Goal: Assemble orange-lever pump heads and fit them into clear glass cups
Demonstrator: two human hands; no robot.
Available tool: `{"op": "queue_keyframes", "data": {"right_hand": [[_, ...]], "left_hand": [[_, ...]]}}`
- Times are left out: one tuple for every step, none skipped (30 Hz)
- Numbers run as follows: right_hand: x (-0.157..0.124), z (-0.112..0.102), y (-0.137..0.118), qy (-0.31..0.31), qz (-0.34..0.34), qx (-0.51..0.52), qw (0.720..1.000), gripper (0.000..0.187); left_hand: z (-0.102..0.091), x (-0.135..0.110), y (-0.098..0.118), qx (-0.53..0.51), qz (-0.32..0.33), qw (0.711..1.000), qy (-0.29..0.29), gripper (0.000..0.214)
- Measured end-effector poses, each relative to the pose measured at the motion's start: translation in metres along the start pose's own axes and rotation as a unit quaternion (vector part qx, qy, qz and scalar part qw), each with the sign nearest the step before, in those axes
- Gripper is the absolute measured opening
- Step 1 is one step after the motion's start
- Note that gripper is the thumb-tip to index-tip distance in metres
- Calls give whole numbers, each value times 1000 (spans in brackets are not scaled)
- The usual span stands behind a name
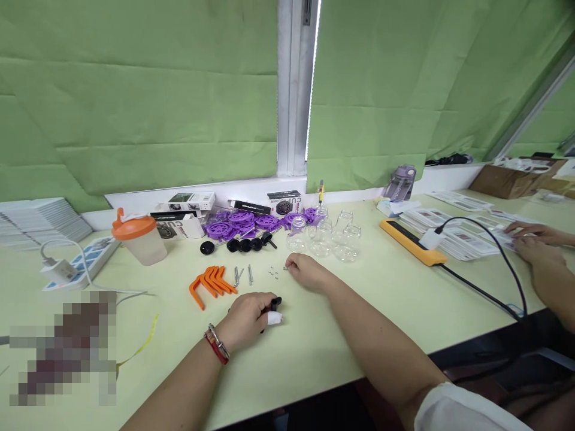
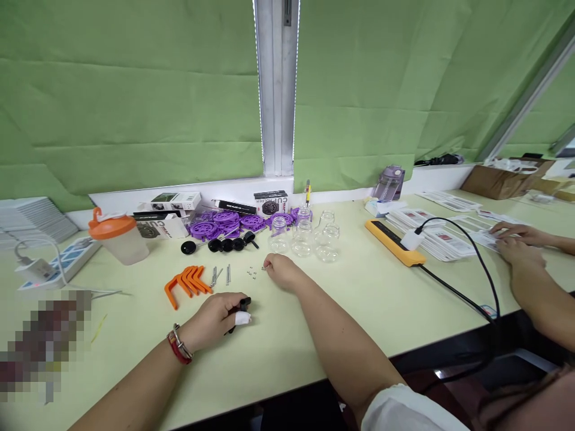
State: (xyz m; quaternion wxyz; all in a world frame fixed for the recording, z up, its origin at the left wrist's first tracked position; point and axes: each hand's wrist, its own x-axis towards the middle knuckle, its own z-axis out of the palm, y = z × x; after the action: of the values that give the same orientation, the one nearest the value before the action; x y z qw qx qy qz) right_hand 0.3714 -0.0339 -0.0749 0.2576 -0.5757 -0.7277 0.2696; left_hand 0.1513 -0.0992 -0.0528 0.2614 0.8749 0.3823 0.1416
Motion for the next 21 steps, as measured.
{"op": "queue_keyframes", "data": {"right_hand": [[-2,-3,-3,-2,-5,53,999,14],[-5,-7,-7,-8,-12,114,993,14],[-8,-11,-12,-15,-22,176,984,13],[-11,-14,-17,-28,-30,236,971,13],[-15,-17,-23,-48,-43,286,956,15],[-19,-19,-29,-69,-63,323,942,16],[-23,-20,-34,-91,-88,345,930,17],[-26,-21,-40,-114,-111,355,921,17],[-29,-20,-44,-135,-125,357,916,17],[-31,-18,-48,-152,-133,359,911,18],[-33,-16,-51,-163,-136,361,908,19],[-34,-14,-53,-169,-138,365,905,22],[-35,-13,-54,-168,-140,370,903,24],[-35,-12,-55,-164,-145,372,902,27],[-36,-11,-55,-160,-151,369,903,28],[-36,-11,-56,-158,-155,363,905,29],[-37,-12,-56,-157,-158,354,908,29],[-38,-13,-57,-157,-159,345,912,28],[-39,-14,-58,-157,-160,336,915,27],[-40,-15,-59,-157,-161,327,918,26],[-42,-16,-61,-156,-163,318,921,25]], "left_hand": [[0,0,0,2,1,1000,3,21],[0,0,0,3,1,1000,4,21],[-1,-1,1,2,1,1000,5,21],[-1,-1,1,1,2,1000,5,21],[-1,-1,2,0,2,1000,3,20],[-2,-1,2,-2,2,1000,1,20],[-2,-1,2,-2,1,1000,-1,20],[-2,-1,2,-2,-2,1000,-1,20],[-2,0,2,-2,-5,1000,-1,21],[-1,0,2,-3,-8,1000,-1,21],[-1,0,2,-4,-11,1000,0,21],[-1,1,1,-5,-13,1000,0,22],[0,1,0,-5,-14,1000,1,22],[0,1,0,-6,-13,1000,3,21],[1,1,-1,-6,-12,1000,4,21],[1,1,-1,-7,-10,1000,6,20],[1,1,-2,-7,-7,1000,7,20],[1,1,-2,-7,-5,1000,8,20],[1,0,-2,-8,-3,1000,8,20],[1,0,-2,-8,-2,1000,8,21],[1,0,-2,-9,-3,1000,9,22]]}}
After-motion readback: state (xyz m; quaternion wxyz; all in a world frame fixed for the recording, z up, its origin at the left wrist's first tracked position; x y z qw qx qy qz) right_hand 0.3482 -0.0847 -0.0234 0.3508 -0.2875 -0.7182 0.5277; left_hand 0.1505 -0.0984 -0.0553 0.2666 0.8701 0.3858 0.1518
